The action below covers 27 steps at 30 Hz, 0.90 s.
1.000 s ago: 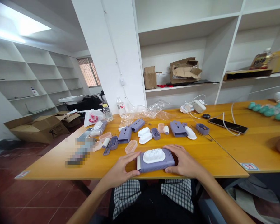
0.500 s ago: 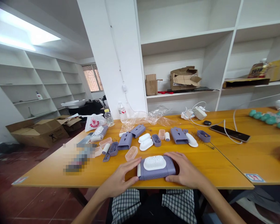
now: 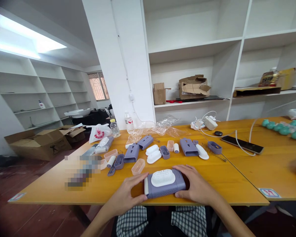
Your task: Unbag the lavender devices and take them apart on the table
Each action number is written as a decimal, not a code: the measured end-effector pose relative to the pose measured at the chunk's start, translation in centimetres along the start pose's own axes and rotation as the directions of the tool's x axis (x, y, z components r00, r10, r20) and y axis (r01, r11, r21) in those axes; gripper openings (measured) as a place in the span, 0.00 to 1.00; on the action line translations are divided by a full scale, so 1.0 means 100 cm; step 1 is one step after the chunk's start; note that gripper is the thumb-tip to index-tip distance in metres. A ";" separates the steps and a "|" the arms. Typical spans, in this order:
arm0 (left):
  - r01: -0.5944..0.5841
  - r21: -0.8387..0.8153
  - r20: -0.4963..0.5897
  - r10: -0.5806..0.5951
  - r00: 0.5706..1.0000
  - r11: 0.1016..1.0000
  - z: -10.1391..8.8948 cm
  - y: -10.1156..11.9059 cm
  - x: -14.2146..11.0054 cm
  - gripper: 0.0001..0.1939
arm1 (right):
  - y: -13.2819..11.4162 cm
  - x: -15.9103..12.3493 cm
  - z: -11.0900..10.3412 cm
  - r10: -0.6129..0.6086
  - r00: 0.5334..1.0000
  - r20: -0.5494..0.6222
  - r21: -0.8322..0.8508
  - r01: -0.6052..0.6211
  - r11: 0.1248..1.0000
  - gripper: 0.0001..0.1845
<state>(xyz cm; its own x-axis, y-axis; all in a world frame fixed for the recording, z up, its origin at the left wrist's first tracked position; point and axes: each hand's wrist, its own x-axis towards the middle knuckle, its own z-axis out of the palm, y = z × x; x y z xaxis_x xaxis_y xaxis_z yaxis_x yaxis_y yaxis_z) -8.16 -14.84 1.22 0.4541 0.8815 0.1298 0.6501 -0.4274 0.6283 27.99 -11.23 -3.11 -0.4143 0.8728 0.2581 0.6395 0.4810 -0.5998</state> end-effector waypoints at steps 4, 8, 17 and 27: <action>-0.056 -0.002 0.000 0.056 0.998 0.998 -0.001 -0.002 -0.001 0.37 | 0.000 0.001 0.000 -0.011 1.000 0.000 -0.004 0.011 1.000 0.56; -0.111 0.015 0.008 0.111 0.994 0.994 0.000 -0.006 -0.002 0.35 | 0.000 0.000 0.001 -0.018 1.000 -0.011 -0.001 0.018 1.000 0.55; -0.088 0.034 -0.011 0.088 0.996 0.996 0.002 -0.002 -0.001 0.39 | -0.005 0.001 -0.001 0.011 1.000 0.020 0.007 -0.011 1.000 0.55; -0.082 0.057 -0.055 0.085 0.995 0.995 0.009 -0.006 0.003 0.40 | -0.003 0.001 0.000 0.010 1.000 -0.021 0.017 -0.010 1.000 0.55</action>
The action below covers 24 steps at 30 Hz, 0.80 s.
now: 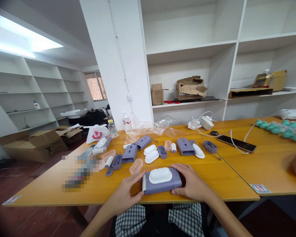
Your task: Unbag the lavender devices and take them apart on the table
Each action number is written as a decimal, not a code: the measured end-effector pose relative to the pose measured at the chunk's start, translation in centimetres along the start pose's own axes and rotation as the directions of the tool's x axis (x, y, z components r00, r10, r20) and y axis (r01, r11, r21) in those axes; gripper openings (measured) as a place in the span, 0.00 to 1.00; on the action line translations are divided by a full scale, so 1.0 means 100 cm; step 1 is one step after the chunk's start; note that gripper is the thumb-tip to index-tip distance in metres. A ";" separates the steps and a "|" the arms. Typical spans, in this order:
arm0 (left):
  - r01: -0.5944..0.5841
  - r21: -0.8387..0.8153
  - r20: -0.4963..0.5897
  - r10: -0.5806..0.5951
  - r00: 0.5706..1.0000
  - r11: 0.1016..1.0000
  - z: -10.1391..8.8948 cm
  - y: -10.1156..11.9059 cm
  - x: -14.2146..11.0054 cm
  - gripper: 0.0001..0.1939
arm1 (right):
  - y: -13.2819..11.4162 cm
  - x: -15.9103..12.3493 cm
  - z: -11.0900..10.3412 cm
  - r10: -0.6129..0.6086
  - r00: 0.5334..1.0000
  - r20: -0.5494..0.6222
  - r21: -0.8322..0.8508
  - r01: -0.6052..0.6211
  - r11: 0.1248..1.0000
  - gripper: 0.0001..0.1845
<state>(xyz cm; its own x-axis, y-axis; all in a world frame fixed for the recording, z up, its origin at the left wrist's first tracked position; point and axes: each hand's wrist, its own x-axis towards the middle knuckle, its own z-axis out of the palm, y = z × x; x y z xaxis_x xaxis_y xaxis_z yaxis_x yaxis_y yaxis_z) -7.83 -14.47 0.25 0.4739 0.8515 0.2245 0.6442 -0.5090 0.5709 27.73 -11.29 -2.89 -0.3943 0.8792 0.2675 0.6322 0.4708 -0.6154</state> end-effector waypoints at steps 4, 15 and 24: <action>0.015 0.035 0.015 -0.015 1.000 0.999 -0.003 0.001 0.003 0.38 | -0.008 0.000 -0.006 0.020 1.000 0.007 0.010 -0.020 1.000 0.55; -0.078 0.017 0.005 0.078 0.997 0.997 -0.003 0.008 0.006 0.37 | -0.005 -0.001 -0.006 -0.035 0.999 -0.012 -0.022 0.035 0.999 0.52; -0.130 -0.032 0.003 0.131 0.991 0.991 -0.004 0.007 0.009 0.35 | -0.004 -0.001 -0.007 -0.060 0.998 -0.027 -0.049 0.059 0.997 0.49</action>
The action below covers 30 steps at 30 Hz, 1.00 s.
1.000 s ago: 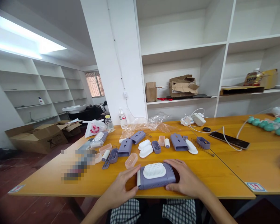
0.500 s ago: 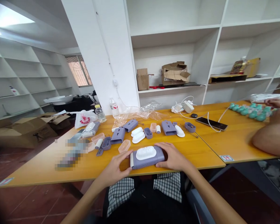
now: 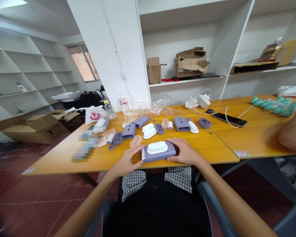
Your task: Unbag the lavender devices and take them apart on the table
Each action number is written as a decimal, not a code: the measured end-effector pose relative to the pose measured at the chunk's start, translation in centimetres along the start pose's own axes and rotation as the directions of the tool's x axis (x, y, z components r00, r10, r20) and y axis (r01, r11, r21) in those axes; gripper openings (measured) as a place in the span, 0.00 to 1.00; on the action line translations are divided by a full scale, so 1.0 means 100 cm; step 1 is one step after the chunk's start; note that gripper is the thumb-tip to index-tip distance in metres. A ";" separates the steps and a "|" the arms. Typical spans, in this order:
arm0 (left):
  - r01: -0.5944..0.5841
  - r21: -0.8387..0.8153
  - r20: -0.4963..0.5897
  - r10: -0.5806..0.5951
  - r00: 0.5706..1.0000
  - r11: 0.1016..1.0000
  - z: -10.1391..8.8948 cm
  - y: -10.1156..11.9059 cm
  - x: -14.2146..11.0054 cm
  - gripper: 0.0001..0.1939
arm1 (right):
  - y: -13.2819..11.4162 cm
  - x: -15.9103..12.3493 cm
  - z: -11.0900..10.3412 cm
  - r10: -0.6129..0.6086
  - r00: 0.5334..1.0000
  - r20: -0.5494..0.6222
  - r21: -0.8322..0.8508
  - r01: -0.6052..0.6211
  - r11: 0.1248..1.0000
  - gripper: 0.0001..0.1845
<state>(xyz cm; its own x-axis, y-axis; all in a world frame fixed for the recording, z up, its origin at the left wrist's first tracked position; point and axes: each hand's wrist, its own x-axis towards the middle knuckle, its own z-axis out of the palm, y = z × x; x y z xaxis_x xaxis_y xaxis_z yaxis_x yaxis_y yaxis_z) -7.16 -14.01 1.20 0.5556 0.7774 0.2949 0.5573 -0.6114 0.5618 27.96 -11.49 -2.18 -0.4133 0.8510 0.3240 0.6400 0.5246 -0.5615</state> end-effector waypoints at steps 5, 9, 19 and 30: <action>-0.007 0.001 -0.010 0.007 1.000 1.000 0.002 -0.002 -0.001 0.34 | 0.004 -0.002 0.003 -0.024 0.999 -0.031 -0.005 0.024 1.000 0.47; 0.008 0.017 0.000 -0.008 1.000 1.000 0.002 -0.002 -0.002 0.33 | 0.005 -0.002 0.003 -0.032 0.999 -0.040 -0.007 0.031 0.999 0.47; 0.022 0.076 0.005 -0.023 1.000 0.997 0.008 -0.005 -0.003 0.35 | 0.006 -0.001 0.001 -0.029 1.000 -0.008 -0.033 0.029 0.999 0.47; -0.005 0.065 0.026 0.003 1.000 0.998 0.009 0.006 0.001 0.28 | -0.004 0.000 -0.004 -0.027 0.999 0.016 -0.039 0.028 0.999 0.46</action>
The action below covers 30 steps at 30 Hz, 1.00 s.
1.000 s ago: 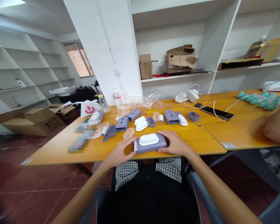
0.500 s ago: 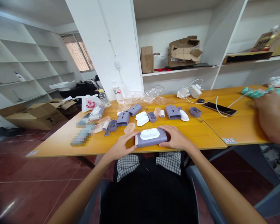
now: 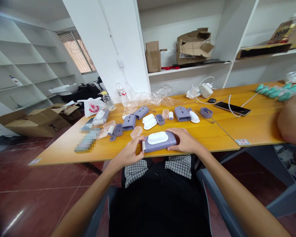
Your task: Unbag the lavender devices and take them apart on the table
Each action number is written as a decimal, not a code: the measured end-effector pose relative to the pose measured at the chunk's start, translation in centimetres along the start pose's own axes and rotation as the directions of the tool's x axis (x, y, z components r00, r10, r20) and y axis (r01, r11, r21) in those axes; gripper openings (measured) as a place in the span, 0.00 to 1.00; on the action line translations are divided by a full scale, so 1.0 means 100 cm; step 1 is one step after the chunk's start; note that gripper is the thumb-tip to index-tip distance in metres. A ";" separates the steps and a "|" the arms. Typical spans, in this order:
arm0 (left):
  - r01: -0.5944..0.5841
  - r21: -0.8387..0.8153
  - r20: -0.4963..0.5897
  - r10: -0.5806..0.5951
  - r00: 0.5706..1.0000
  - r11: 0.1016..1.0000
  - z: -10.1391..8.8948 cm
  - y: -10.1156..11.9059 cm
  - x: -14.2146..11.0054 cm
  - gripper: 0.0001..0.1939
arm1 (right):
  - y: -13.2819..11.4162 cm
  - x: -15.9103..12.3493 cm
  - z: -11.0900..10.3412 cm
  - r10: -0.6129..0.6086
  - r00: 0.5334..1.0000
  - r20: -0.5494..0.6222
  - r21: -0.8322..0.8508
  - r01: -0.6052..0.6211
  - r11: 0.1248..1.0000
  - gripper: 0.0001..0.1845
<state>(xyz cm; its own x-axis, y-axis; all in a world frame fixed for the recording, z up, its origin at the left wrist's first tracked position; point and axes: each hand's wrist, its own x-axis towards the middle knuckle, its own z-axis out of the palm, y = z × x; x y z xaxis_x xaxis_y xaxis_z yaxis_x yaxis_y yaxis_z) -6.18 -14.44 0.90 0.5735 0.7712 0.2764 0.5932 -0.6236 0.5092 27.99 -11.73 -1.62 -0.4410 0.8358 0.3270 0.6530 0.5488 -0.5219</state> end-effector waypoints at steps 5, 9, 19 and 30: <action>0.000 0.012 0.021 -0.001 1.000 1.000 0.000 0.002 0.001 0.23 | 0.001 0.000 -0.001 -0.016 1.000 -0.006 0.004 0.016 1.000 0.45; -0.015 0.027 0.040 0.014 0.999 1.000 0.002 0.001 0.003 0.20 | 0.006 0.000 -0.001 -0.018 1.000 -0.004 0.035 0.018 0.999 0.45; -0.051 0.028 0.007 0.051 0.999 0.998 0.018 0.007 0.036 0.36 | 0.031 0.006 0.011 0.046 0.986 -0.159 0.026 -0.042 0.999 0.37; -0.042 -0.105 -0.042 0.038 0.998 0.994 0.022 -0.011 0.055 0.34 | 0.023 0.004 0.014 0.113 0.956 -0.272 -0.068 -0.137 0.988 0.34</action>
<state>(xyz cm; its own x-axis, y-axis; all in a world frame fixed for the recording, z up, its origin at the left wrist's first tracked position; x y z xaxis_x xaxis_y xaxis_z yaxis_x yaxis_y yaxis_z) -2.40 -9.77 0.04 0.5710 0.7519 0.3296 0.5058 -0.6384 0.5801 28.52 -10.18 -3.79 -0.1803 0.8655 0.4674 0.7477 0.4294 -0.5065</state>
